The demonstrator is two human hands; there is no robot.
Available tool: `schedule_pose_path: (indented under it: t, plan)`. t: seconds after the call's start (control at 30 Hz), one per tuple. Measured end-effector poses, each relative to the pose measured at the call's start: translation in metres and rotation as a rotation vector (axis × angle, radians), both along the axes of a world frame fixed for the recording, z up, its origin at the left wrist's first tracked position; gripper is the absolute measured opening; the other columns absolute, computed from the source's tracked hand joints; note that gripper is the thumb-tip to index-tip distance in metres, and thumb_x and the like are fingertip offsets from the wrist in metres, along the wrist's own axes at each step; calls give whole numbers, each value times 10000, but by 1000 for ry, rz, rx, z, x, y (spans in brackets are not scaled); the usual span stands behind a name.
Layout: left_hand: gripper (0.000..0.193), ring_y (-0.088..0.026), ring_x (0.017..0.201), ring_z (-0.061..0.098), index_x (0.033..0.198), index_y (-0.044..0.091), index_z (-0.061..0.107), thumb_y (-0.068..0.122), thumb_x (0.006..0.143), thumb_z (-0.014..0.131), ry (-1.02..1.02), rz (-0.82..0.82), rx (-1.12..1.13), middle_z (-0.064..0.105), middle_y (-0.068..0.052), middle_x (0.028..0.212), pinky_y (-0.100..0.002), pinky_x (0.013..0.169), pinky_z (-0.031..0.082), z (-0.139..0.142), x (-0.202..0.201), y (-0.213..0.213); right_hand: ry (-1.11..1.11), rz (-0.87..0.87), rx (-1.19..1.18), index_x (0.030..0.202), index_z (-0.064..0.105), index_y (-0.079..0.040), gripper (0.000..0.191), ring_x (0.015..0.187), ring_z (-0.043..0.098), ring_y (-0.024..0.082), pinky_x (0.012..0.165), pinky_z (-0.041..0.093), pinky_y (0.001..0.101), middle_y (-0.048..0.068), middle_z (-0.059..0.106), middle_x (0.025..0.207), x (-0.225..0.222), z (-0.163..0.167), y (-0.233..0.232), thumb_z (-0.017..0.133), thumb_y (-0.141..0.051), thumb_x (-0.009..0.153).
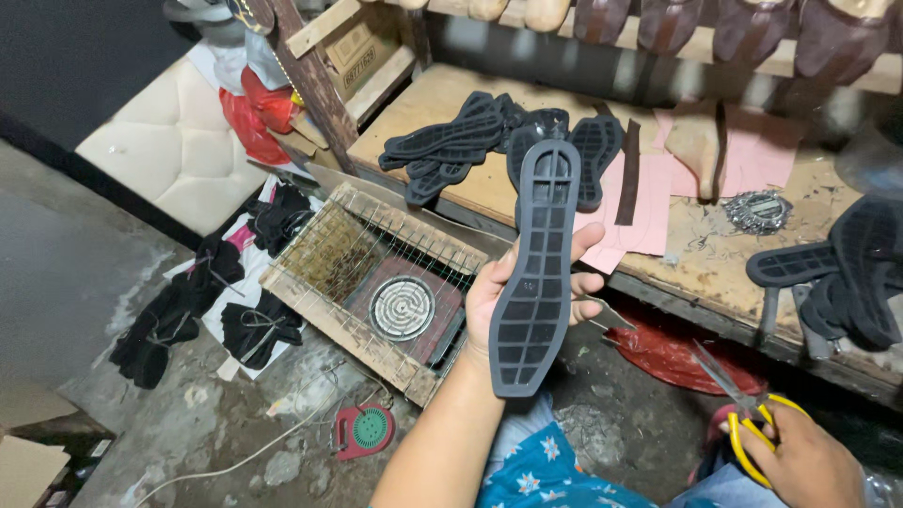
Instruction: The person uses yellow-handled shears to trim the edges of black rubber shoe soles. They hold each sole in one hand and cut along the perimeter with the other, then place the trimmed sole on a wooden workbench.
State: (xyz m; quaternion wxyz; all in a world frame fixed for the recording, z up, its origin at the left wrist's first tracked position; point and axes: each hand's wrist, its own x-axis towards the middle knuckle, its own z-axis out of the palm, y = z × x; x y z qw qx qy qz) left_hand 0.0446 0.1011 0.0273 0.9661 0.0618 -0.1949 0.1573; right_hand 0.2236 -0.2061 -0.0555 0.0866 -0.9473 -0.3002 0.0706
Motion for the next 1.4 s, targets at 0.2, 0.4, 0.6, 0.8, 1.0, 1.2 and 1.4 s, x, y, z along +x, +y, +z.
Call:
schedule_pose_path:
  t: [0.2,0.4,0.6,0.8,1.0,1.2,1.4]
  plan:
    - [657,-441,1206,647,1631,-21,331,274,1054,441,10,25,71,431,-295,1608,-534,1035,558,1,6,-7,-12,28,113,1052,717,-180,458,865,743,296,720,587,430,61,746,957,-5,10,6,761,-543,776]
    - [523,-303,1139,655,1498,52,416,209,1058,651,202,272,174,621,-197,1258,-442,1004,554,-1,10,-17,41,-67,5,1033,708,-161,479,902,762,276,728,597,395,65,759,945,-8,11,6,756,-548,754]
    - [494,-190,1112,643,1460,11,514,33,995,680,363,397,327,654,-96,1245,-353,1007,534,33,5,-26,48,2,294,1194,675,-108,579,879,748,313,759,584,405,122,763,952,-8,10,5,804,-467,758]
    - [332,-208,1084,680,1331,8,577,4,1002,618,335,283,273,680,-112,1213,-388,1001,553,67,-9,-46,362,-96,576,1389,567,-87,516,688,690,285,689,558,371,109,701,1021,-19,26,45,642,-153,883]
    - [248,-218,1069,687,1276,6,598,20,1030,631,214,239,219,687,-114,1187,-395,1004,554,71,-8,-53,276,371,844,1319,555,-9,498,907,647,235,814,530,313,144,679,1052,-33,85,72,686,-93,846]
    - [278,-224,1099,695,1268,-13,616,25,993,633,186,203,171,701,-128,1210,-391,1026,555,72,-13,-60,-83,587,734,1268,561,3,598,862,724,267,777,564,336,156,693,1051,-55,160,79,747,-155,722]
    - [263,-280,1085,704,1296,-33,604,38,1044,629,132,110,152,688,-185,1224,-436,950,604,68,-19,-63,-148,569,708,1091,633,13,563,669,696,228,607,556,319,124,690,883,-74,188,88,867,-252,654]
